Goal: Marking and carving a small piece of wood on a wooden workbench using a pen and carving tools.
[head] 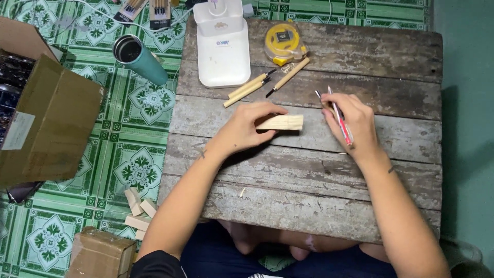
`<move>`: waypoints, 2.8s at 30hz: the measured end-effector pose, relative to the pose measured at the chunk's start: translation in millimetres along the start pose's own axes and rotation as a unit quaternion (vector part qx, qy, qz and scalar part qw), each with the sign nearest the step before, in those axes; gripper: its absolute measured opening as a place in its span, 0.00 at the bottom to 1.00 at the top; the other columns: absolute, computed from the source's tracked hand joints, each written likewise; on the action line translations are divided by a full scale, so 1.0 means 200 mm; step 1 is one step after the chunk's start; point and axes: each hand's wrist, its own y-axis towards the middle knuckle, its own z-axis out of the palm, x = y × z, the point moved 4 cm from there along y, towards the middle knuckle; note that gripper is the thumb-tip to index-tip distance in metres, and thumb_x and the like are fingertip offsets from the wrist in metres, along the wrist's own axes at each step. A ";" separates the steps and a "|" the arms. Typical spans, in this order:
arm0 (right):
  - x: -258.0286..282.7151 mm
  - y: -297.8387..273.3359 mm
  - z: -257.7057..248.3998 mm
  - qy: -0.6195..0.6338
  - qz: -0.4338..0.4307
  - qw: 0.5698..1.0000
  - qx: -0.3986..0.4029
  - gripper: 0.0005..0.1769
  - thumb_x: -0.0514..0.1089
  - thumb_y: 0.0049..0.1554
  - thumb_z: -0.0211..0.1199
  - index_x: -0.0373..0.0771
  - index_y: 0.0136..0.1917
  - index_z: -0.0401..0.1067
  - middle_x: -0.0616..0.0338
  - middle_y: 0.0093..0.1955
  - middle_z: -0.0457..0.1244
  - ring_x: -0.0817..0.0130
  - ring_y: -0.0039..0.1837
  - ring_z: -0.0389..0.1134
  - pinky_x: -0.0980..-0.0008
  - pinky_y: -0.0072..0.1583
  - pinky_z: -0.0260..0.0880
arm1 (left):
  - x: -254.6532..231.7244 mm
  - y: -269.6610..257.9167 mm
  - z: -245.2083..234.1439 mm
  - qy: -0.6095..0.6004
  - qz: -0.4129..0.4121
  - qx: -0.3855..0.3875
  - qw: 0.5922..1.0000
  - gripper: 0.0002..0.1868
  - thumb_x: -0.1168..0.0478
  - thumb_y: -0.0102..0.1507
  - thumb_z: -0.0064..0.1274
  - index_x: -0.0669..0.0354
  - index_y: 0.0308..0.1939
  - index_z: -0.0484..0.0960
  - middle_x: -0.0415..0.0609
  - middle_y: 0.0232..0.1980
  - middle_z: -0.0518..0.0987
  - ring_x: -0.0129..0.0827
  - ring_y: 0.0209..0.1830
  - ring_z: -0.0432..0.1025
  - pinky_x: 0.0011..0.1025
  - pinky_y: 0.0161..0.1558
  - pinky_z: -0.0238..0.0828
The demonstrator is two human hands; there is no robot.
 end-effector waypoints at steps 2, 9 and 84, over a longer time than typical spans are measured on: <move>0.01 0.00 -0.01 0.001 0.000 1.000 0.003 0.15 0.29 0.57 0.67 0.38 0.56 0.75 0.49 0.49 0.70 0.45 0.52 0.71 0.54 0.53 0.73 | 0.00 -0.01 0.00 0.050 0.010 0.006 0.999 0.27 0.72 0.49 0.63 0.53 0.53 0.83 0.48 0.45 0.84 0.50 0.49 0.78 0.46 0.54 0.72; 0.02 -0.02 0.00 -0.012 -0.036 0.999 -0.003 0.14 0.32 0.57 0.68 0.41 0.56 0.76 0.53 0.51 0.71 0.49 0.56 0.71 0.55 0.57 0.72 | 0.05 -0.04 -0.05 0.065 0.012 0.017 0.998 0.35 0.66 0.48 0.71 0.56 0.59 0.79 0.53 0.52 0.83 0.53 0.55 0.76 0.48 0.58 0.71; 0.19 -0.03 0.11 0.238 0.090 0.961 0.112 0.03 0.34 0.55 0.67 0.39 0.41 0.80 0.55 0.33 0.70 0.67 0.35 0.70 0.68 0.42 0.70 | 0.12 -0.03 0.03 0.120 -0.028 0.103 0.987 0.22 0.46 0.53 0.70 0.41 0.49 0.87 0.38 0.44 0.82 0.35 0.42 0.74 0.34 0.46 0.54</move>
